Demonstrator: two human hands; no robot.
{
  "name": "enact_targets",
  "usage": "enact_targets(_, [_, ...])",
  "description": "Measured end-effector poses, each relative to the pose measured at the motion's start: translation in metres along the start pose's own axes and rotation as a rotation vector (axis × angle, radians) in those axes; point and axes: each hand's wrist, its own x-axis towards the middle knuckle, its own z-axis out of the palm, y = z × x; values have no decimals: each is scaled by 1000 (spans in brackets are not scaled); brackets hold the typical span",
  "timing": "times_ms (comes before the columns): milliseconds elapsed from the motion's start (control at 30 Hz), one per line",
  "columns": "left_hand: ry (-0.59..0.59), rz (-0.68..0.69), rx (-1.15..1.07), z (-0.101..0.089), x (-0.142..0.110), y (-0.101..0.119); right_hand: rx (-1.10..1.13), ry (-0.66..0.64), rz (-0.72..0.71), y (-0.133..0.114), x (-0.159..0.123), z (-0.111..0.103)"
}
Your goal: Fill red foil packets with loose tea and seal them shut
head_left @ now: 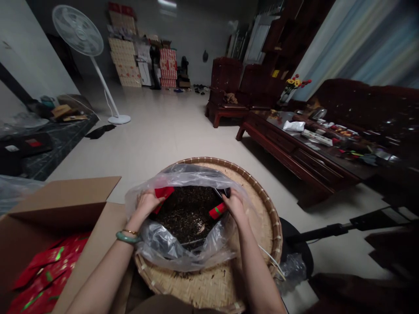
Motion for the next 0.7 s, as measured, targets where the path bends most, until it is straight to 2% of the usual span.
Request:
enact_targets(67, [59,4,-52,-3,4,-3,53,-22,-13,-8,-1,2])
enact_targets(133, [98,17,-67,-8,12,-6,103,-118,-22,-15,-5,8])
enact_targets(200, [60,26,-50,-14,24,-9,137,-227,-42,-22,-9,14])
enact_targets(267, [-36,101,-51,-20,35,-12,155,-293,-66,-27,-13,19])
enact_targets(400, [-53,97,-4,-24,38,-5,226,-293,-39,-29,-14,16])
enact_targets(467, [0,68,37,-20,28,8,285,-264,-19,-28,-11,12])
enact_targets(500, [73,55,63,-17,21,15,314,-245,-19,-27,-10,10])
enact_targets(567, [332,71,118,-10,7,30,377,-209,-26,-25,-6,8])
enact_targets(600, [398,109,111,-6,1,37,410,-197,-27,-23,-4,7])
enact_targets(633, [416,191,102,-1,-4,43,438,-194,-26,-22,-3,7])
enact_targets(700, [360,381,107,7,-9,53,470,-209,-16,-20,-1,7])
